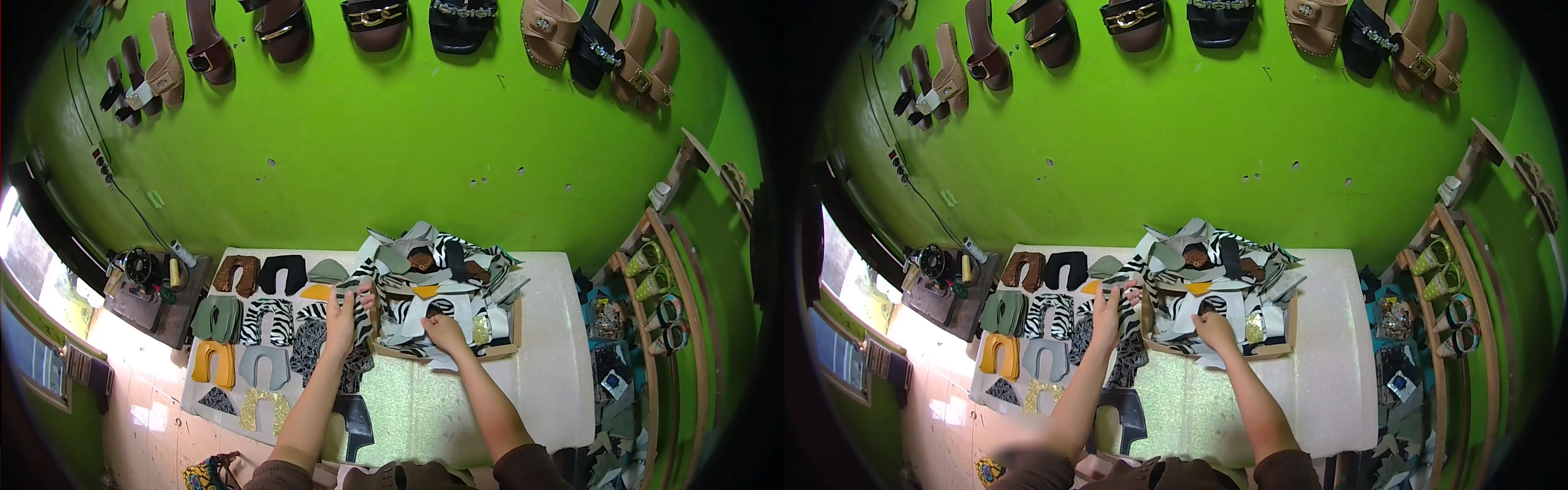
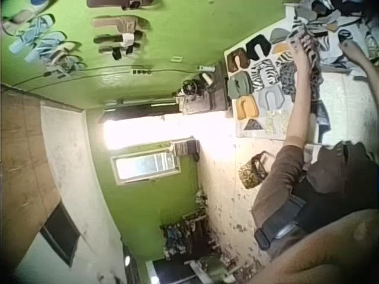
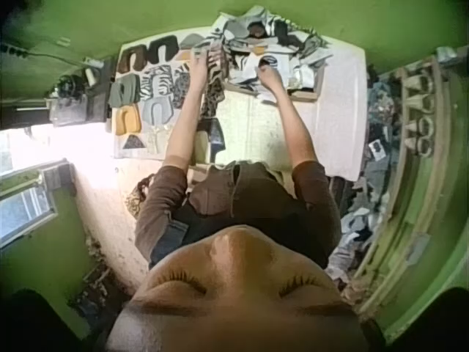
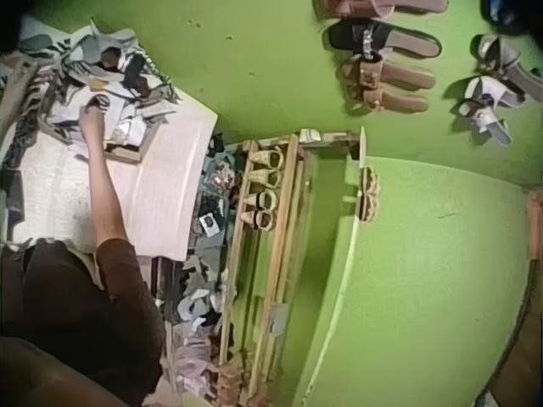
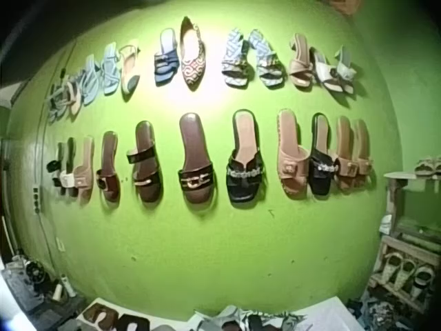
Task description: Sorting and arranging various patterned and colored shoe upper components on a table.
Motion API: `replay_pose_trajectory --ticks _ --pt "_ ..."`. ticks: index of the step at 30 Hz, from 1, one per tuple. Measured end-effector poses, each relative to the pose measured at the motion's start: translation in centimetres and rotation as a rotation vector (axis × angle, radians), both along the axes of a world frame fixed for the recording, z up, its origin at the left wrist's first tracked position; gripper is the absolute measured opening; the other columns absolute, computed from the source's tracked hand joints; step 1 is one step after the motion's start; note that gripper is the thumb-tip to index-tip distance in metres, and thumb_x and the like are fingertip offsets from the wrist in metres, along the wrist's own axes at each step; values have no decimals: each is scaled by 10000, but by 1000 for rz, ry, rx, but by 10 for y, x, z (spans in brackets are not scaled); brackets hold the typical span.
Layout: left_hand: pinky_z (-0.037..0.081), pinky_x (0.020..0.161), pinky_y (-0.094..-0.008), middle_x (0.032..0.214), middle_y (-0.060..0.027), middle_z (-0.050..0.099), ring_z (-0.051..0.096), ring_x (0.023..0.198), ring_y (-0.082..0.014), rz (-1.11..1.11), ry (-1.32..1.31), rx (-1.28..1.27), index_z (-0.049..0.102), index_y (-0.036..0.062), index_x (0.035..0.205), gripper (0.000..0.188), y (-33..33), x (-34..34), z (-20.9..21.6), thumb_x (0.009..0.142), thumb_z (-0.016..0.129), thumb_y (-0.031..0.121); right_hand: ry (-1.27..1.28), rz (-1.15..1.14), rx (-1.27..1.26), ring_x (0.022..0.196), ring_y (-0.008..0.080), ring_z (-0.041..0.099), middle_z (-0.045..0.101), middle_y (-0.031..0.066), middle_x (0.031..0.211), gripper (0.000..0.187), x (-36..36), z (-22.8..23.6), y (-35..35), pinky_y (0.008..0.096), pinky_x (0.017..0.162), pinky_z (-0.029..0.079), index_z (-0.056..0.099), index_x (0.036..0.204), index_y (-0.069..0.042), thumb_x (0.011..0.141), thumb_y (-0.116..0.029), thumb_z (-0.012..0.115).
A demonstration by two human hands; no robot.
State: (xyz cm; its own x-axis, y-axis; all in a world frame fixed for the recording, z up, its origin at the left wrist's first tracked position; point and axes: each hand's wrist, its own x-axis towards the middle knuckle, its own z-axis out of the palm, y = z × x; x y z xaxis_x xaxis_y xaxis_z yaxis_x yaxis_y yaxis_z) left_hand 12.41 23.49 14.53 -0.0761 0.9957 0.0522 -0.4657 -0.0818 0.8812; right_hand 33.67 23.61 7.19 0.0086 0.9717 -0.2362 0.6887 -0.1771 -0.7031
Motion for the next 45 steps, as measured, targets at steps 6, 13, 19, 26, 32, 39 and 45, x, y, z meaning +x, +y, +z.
replay_pose_trajectory --ticks 6,13,19,26,32,39,45 --pt "492 754 -274 1044 -157 558 589 834 -179 -32 9 -50 333 45 1203 272 -1 8 0 948 361 135 597 -59 -179 622 86 528 567 7 714 139 -4 -11 10 222 580 434 567 851 -27 834 -160 532" --pt "488 753 -271 1055 -149 552 579 836 -173 -81 -69 -70 336 61 1203 265 -4 8 -13 949 355 132 1342 -12 -453 702 168 503 514 46 745 198 10 41 -3 306 729 420 461 781 -91 825 -283 437" --pt "487 743 -263 1029 -130 559 573 818 -153 -102 -61 -124 357 46 1150 221 -6 24 -7 956 335 149 1656 184 -560 693 157 423 397 29 708 365 20 56 -15 294 733 380 375 715 -117 861 -450 402" --pt "494 763 -280 1029 -137 564 583 836 -175 -109 -73 -188 393 31 1088 251 -8 17 -11 967 291 226 439 253 112 624 180 511 557 68 736 363 16 88 -28 313 561 411 546 957 -31 862 -381 513" --pt "494 778 -297 1023 -152 575 590 842 -191 -121 -157 -222 401 29 1077 296 -9 15 -15 967 273 273 40 183 614 734 329 560 576 174 799 255 7 104 -35 383 627 432 553 950 1 866 -232 492" --pt "495 770 -296 1032 -149 577 593 842 -198 -146 -154 -241 409 30 1054 301 -7 14 -22 964 281 287 165 213 559 779 257 589 606 133 876 239 3 135 -51 327 688 471 552 1027 4 847 -154 538" --pt "482 821 -351 1065 -128 581 581 928 -231 -282 -221 -414 470 -18 1155 451 -11 9 -24 953 258 325 1047 232 65 728 119 587 593 54 897 288 3 143 -62 228 658 477 486 1114 1 884 -165 535"
